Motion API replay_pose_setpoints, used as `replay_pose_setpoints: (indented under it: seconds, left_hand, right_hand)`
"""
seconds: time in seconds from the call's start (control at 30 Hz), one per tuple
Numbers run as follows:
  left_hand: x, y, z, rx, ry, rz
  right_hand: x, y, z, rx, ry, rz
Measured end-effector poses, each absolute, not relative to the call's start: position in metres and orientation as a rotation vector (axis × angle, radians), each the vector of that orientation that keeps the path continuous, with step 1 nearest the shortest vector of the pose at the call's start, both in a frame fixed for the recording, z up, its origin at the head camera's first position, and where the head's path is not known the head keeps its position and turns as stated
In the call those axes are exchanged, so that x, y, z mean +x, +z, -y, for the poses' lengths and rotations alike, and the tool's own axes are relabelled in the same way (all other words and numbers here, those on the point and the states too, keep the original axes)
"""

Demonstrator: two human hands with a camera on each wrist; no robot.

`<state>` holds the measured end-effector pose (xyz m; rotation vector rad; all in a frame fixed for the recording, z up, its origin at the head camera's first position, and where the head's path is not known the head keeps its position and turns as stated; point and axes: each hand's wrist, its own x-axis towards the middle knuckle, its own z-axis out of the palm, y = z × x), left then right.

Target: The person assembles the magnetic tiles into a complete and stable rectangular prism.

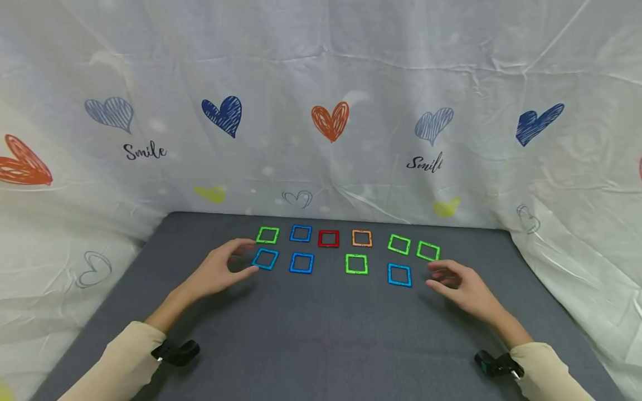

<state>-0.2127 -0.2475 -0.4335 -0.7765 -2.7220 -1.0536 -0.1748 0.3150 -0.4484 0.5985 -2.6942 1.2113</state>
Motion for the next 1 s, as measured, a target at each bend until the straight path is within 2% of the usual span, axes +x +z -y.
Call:
replay_pose_setpoints:
  seconds: [0.6,1.0]
  left_hand:
    - [-0.215,-0.445,0.213,-0.879,-1.287,2.677]
    - [-0.221,-0.451,0.174,-1.01,-1.372,2.648]
  right_hand:
    - [-0.185,-0.456,-0.302,0.635,1.192,2.748]
    - [-0.189,-0.459,-0.3,0.677,1.172,2.761]
